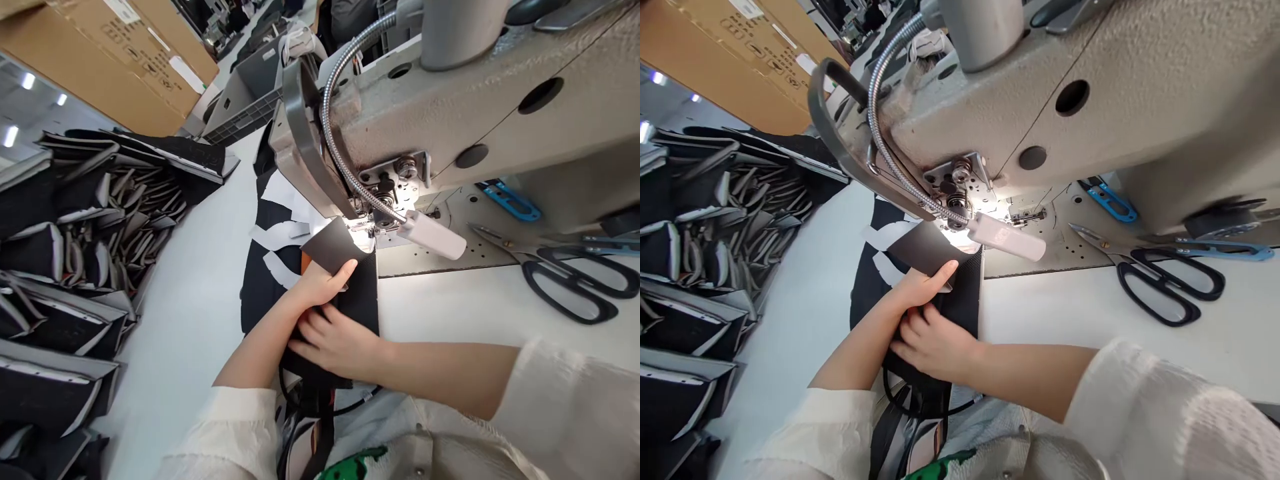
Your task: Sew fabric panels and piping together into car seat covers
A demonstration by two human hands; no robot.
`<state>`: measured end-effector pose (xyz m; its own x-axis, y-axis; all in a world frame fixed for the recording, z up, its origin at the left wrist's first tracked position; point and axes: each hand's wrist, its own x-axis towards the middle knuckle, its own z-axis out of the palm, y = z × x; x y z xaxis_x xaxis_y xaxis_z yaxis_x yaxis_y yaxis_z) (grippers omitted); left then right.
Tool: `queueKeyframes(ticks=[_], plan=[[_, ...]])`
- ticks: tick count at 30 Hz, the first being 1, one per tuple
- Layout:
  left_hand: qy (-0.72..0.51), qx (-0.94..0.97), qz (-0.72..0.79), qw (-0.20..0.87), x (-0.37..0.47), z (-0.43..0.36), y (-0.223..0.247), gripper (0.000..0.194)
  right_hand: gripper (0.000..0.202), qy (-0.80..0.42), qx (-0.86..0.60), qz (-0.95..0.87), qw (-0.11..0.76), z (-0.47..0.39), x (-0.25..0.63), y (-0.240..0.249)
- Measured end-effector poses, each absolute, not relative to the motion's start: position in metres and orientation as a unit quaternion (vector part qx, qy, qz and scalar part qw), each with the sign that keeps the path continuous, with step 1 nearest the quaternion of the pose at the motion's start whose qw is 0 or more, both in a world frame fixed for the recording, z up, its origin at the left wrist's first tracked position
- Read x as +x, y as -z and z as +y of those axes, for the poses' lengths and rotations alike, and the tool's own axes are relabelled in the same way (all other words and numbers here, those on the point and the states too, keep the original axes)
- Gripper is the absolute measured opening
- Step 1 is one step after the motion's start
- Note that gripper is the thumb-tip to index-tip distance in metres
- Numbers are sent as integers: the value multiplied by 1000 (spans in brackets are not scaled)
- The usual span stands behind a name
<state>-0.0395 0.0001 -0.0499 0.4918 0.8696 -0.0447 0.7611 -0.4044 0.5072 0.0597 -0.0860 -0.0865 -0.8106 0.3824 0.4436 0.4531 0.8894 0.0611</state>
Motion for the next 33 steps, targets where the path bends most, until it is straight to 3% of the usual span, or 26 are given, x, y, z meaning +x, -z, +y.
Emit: queueKeyframes(ticks=[5,10,16,26,33], plan=[[-87,855,453,239,-43,4,48,33,41,54,-278,-934,216,-87,115,96],[-13,912,389,131,-34,-2,41,26,40,5,-283,-935,212,-92,124,101],[82,957,277,18,-28,-3,46,42,46,-23,-354,-912,206,-98,120,102],[1,941,328,79,-9,14,49,23,42,-11,-374,-900,223,-70,123,105],[-123,779,535,302,-18,4,43,39,33,14,-230,-943,240,-71,132,107]])
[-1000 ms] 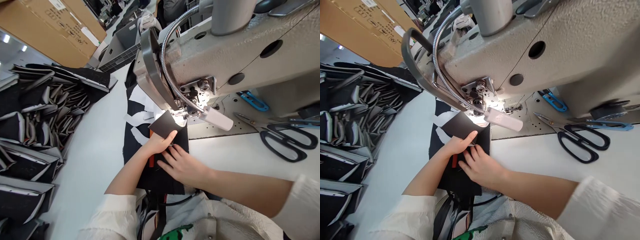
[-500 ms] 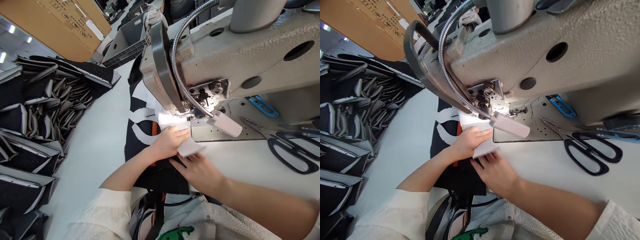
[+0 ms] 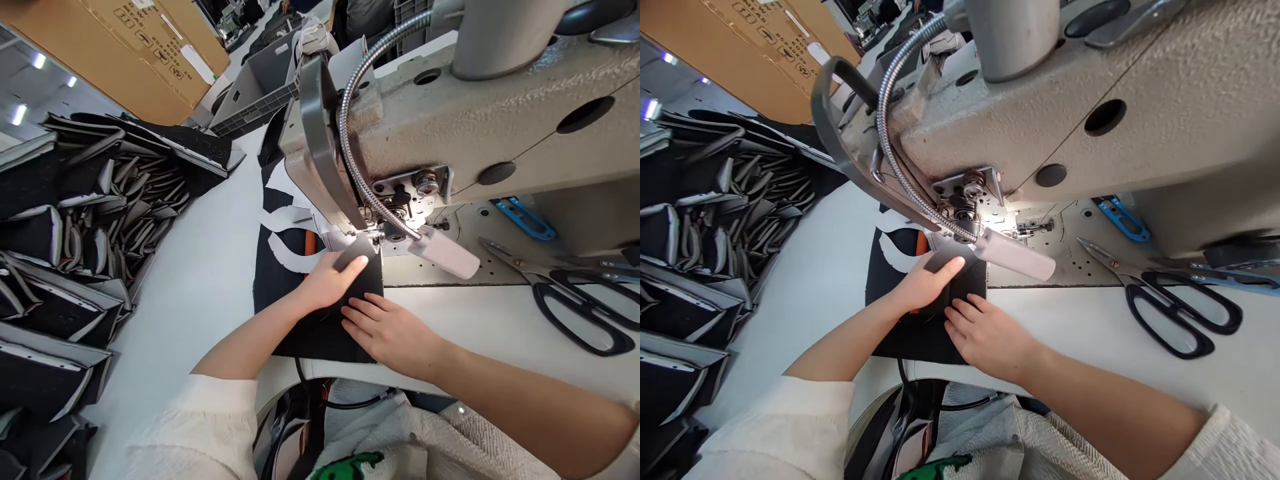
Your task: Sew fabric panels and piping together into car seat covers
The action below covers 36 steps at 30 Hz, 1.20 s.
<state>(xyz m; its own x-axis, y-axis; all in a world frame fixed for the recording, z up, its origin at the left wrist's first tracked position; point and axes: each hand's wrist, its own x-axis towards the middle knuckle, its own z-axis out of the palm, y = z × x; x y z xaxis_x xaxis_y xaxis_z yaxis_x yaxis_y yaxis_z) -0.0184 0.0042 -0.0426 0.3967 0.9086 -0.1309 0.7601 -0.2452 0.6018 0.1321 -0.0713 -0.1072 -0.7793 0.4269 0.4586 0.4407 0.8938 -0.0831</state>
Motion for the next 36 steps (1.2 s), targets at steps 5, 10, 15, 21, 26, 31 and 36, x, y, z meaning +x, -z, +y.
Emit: queueKeyframes(ticks=[5,10,15,21,26,31,36], plan=[[-155,737,538,377,-30,4,48,37,24,36,-261,-935,237,-67,140,103],[-125,799,483,336,-23,4,43,33,26,55,-248,-939,231,-69,144,100],[-25,934,342,101,-16,-7,49,34,37,30,-304,-925,226,-82,134,106],[16,944,328,38,-17,-11,56,42,34,0,-327,-918,226,-85,133,105],[-4,948,311,69,-24,13,61,49,39,2,-338,-913,228,-75,136,109],[-30,957,280,65,-20,26,63,42,38,22,-350,-909,225,-70,137,110],[-59,956,288,-1,-19,8,65,29,34,64,-301,-920,244,-77,137,106]])
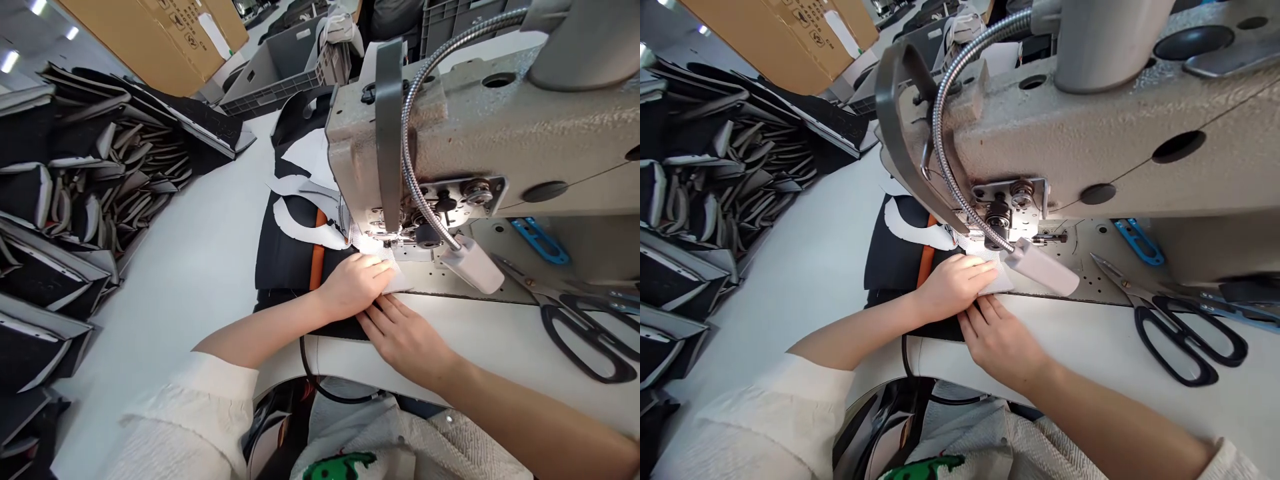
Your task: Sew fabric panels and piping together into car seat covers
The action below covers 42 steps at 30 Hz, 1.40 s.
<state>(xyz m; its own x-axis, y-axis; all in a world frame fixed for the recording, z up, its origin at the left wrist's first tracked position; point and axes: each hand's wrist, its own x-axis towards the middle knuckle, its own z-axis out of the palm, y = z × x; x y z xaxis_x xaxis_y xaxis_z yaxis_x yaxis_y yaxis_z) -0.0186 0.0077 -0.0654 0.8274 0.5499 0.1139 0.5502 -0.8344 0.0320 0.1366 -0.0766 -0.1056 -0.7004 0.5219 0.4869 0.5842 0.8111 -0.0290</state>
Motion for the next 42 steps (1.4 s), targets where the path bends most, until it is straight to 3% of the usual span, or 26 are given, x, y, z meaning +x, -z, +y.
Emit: queueKeyframes(ticks=[6,11,17,20,25,32,42], plan=[[116,-957,-259,-63,-41,22,79,42,35,61,-310,-918,241,-77,137,108],[129,-962,-230,-68,-43,47,81,39,37,64,-334,-913,226,-66,140,113],[54,-961,-270,36,-18,31,68,19,34,70,-323,-915,230,-62,145,114],[51,-953,-291,72,-16,17,69,22,31,118,-291,-918,243,-70,132,115],[125,-961,-249,-3,-39,26,84,27,30,168,-291,-918,212,-80,100,112],[137,-945,-258,-148,-50,36,85,34,31,69,-272,-931,231,-78,113,108],[143,-955,-245,-92,-48,49,87,20,35,35,-326,-921,210,-76,112,114]])
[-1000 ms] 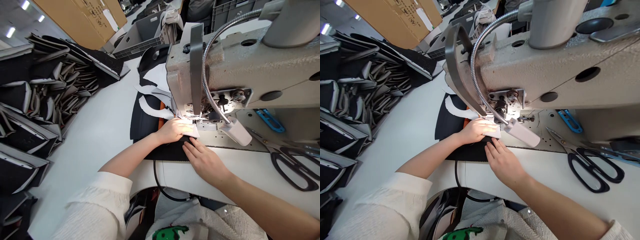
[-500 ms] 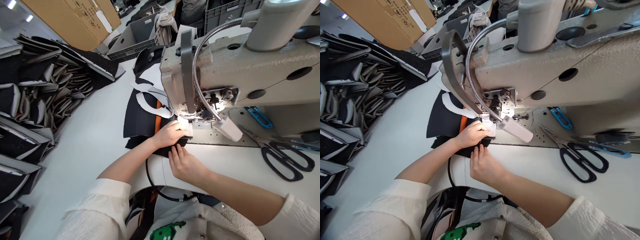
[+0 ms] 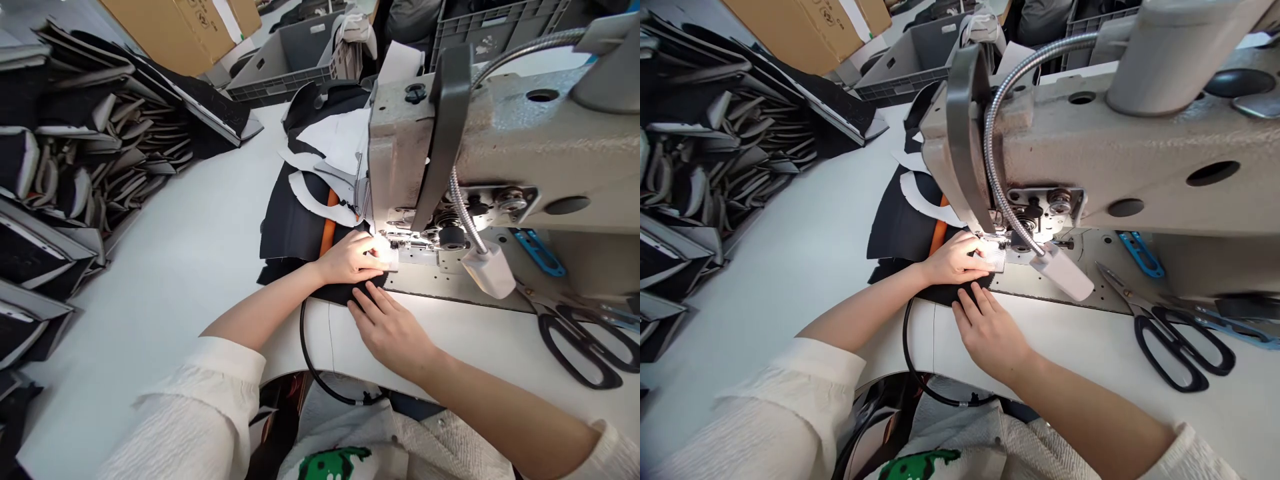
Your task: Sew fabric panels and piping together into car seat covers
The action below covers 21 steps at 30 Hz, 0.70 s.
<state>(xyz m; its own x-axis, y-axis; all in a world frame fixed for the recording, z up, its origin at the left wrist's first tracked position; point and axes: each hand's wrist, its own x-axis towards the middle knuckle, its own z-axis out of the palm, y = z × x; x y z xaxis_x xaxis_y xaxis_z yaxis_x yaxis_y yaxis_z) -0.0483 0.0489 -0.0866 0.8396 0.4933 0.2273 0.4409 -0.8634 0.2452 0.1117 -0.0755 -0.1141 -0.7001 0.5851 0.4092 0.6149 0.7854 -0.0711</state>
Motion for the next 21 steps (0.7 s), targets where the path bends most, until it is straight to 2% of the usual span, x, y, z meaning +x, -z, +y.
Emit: queueKeyframes(ticks=[11,17,21], plan=[[-205,939,265,81,-40,86,96,27,51,-31,-394,-901,178,-59,110,109],[-209,937,267,83,-39,92,93,22,51,-35,-406,-897,173,-57,110,110],[-195,941,270,66,-39,88,89,27,50,-27,-404,-897,177,-58,111,108]])
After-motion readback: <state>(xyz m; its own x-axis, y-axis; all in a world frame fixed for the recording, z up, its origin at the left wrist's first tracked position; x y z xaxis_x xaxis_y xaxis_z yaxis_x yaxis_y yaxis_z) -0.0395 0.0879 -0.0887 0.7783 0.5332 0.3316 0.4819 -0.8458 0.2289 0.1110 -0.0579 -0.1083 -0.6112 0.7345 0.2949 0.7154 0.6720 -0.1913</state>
